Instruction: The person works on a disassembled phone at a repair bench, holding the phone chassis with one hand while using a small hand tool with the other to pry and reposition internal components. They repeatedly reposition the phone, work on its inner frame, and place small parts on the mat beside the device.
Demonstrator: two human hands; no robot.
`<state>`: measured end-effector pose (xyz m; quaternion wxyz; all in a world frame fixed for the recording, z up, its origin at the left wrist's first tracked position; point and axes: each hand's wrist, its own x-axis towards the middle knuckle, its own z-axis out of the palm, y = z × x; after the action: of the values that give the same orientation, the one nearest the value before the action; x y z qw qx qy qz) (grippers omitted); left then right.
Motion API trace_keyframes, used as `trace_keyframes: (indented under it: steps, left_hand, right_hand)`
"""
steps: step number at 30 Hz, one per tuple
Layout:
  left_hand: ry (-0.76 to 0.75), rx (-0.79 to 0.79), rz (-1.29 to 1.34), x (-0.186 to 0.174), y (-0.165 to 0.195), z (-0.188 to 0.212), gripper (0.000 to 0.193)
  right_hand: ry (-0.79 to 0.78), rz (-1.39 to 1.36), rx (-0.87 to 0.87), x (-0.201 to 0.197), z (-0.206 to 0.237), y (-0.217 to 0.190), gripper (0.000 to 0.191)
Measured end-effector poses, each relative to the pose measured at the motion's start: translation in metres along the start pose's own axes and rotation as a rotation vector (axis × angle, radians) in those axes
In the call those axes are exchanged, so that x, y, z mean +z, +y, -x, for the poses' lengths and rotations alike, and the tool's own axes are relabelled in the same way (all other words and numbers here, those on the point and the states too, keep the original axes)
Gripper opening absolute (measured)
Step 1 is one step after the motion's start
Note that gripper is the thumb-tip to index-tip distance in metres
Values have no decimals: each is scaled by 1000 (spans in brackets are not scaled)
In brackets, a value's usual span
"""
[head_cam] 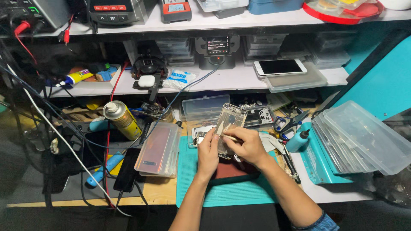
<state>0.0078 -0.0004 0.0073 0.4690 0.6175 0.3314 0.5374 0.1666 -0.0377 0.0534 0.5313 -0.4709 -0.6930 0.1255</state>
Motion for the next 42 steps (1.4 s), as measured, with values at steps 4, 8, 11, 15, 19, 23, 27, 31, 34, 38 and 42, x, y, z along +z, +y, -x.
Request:
trace_keyframes:
  steps: [4,8,11,15,19,23,27,31,34,38,42]
  left_hand:
    - [2,-72,10,-1,1,0,35]
    - [8,-53,-25,-2,2,1,35]
    - [13,-54,-43,-1,3,1,35]
    - [18,-97,-37,0,4,1,35]
    - [-3,-100,21,1,5,0,35]
    - [27,-64,-125,3,6,-3,34]
    - [41,-50,-143,5,7,-3,34]
    - [28,-49,-103,4,8,-1,34]
    - [26,-44,-117,3,7,-1,33]
    - [19,-106,-119,2,5,0,34]
    - [17,-79,-93,3,2,-1,34]
  right_hand:
    - [-8,-2,-74,-2,-4,-2,11]
    - [-10,-52,-82,-4,-3,-3,15]
    - [-45,-38,28,-3,-4,-2,14]
    - [-51,-72,-30,-4,-6,1,12]
    - [-37,-78,-36,-5,-4,3,17]
    - [-47,-75,78,-3,-4,5,17]
    - [-39,-95,-27,-5,-3,8,17]
    - [-51,-100,9,-6,-1,8,21]
    - [-90,-135,221,-4,-2,7,19]
    - [-116,-150,192,-6,-3,6,18]
    - [-88,-132,78,-8,-1,6,21]
